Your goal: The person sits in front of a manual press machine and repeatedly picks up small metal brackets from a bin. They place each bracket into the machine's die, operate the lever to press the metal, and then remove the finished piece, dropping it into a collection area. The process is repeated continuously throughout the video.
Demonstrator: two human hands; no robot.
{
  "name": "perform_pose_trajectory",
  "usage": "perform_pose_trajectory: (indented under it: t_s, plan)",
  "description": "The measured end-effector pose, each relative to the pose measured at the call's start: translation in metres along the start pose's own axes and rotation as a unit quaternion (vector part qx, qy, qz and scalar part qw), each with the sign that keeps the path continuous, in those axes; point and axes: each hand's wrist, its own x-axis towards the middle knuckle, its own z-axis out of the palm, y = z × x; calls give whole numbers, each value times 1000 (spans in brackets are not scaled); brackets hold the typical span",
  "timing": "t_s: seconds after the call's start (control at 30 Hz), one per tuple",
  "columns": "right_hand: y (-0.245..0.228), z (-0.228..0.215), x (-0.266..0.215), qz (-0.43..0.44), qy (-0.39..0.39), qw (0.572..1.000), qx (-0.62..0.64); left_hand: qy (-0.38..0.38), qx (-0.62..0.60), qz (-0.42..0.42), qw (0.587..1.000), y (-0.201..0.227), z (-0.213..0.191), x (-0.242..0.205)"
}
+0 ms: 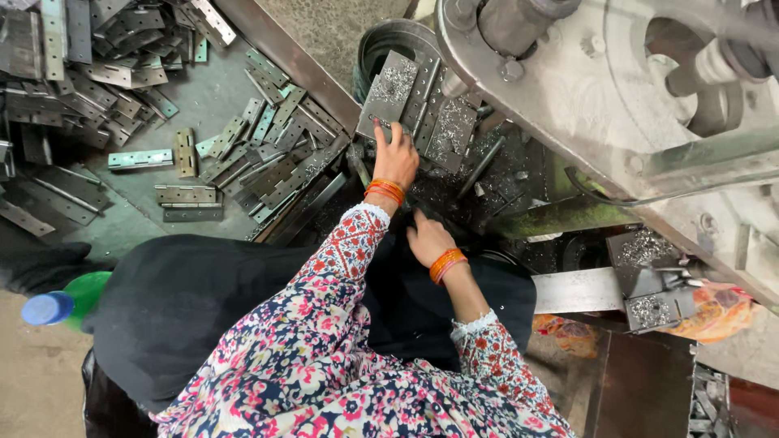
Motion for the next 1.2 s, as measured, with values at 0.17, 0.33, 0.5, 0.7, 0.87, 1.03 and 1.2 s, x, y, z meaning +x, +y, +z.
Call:
perform_pose_trajectory:
  t_s: [0.17, 0.33, 0.5, 0.7, 0.87, 1.03, 1.2]
  plan:
    - [9, 50, -15, 3, 72, 997, 40, -5, -22, 3, 1000, 0, 0, 5]
    - [17, 117, -22, -12, 152, 986, 67, 64, -10, -2, 998, -17, 9, 2]
    - [24, 114, -19, 3, 116, 989, 92, 99, -64, -13, 993, -15, 21, -6]
    - [29, 35, -1, -17, 65, 998, 21, 49, -75, -8, 996, -14, 31, 15]
    - [15, 62, -12, -29, 149, 984, 97, 106, -106, -29, 988, -14, 42, 34]
    - [19, 73, -19, 19, 109, 990, 88, 96, -87, -19, 991, -6, 51, 28]
    - [4, 19, -6, -17, 58, 998, 22, 97, -96, -20, 990, -17, 48, 35]
